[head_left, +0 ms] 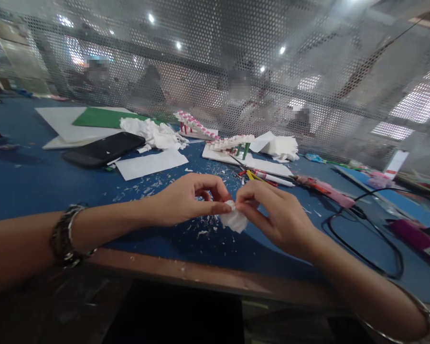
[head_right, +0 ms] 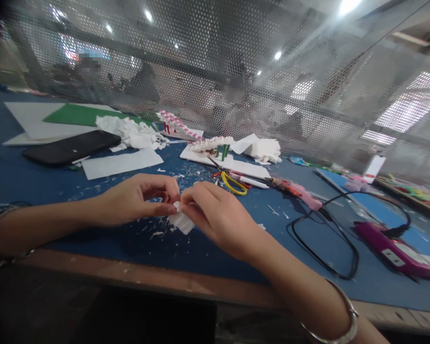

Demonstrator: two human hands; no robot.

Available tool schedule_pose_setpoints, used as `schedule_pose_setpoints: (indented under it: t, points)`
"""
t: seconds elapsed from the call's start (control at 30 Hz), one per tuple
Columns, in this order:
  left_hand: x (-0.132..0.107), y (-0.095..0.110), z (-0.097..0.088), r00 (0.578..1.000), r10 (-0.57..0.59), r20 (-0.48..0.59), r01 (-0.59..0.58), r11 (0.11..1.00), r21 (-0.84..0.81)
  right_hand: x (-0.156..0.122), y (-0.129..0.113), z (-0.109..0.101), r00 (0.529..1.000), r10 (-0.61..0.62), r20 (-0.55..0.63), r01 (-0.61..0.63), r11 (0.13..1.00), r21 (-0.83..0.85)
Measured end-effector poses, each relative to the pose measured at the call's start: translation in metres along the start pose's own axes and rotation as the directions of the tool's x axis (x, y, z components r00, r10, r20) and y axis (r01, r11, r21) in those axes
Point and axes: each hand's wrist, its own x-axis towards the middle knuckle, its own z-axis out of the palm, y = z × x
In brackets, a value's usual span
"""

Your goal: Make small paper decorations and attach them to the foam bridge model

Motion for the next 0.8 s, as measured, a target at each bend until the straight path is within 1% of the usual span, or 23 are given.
schedule_pose_setpoints:
  t: [0.13, 0.23, 0.37, 0.47, 0.53, 0.63, 0.7, 0.8]
  points:
    - [-0.001, 0.000, 0.001, 0.997, 0.071, -0.011, -0.071, 0.997, -0.001, -0.001, -0.001, 0.002, 0.994, 0.105, 0.027, -0.108, 0.982, 0.154]
    - [-0.002, -0.001, 0.002, 0.991, 0.126, -0.043, -0.125, 0.992, 0.035, -0.001, -0.001, 0.004, 0.989, 0.148, 0.021, -0.149, 0.961, 0.233]
    - [-0.004, -0.001, 0.005, 0.968, 0.217, -0.124, -0.199, 0.969, 0.147, 0.000, 0.000, 0.007, 0.977, 0.213, -0.023, -0.196, 0.931, 0.307]
    - [-0.004, -0.002, 0.007, 0.941, 0.269, -0.205, -0.223, 0.949, 0.224, 0.001, 0.001, 0.010, 0.958, 0.270, -0.095, -0.226, 0.917, 0.328]
    - [-0.004, -0.003, 0.008, 0.931, 0.276, -0.239, -0.217, 0.945, 0.247, 0.001, 0.000, 0.013, 0.942, 0.305, -0.143, -0.245, 0.911, 0.330]
    - [-0.004, -0.003, 0.010, 0.924, 0.277, -0.263, -0.215, 0.946, 0.241, 0.001, -0.002, 0.014, 0.925, 0.332, -0.183, -0.260, 0.907, 0.330]
    - [-0.005, -0.002, 0.011, 0.929, 0.260, -0.262, -0.212, 0.957, 0.199, 0.001, -0.004, 0.014, 0.921, 0.332, -0.203, -0.255, 0.909, 0.330]
    - [-0.006, 0.001, 0.012, 0.947, 0.209, -0.244, -0.193, 0.977, 0.088, 0.000, -0.007, 0.012, 0.921, 0.328, -0.211, -0.245, 0.907, 0.342]
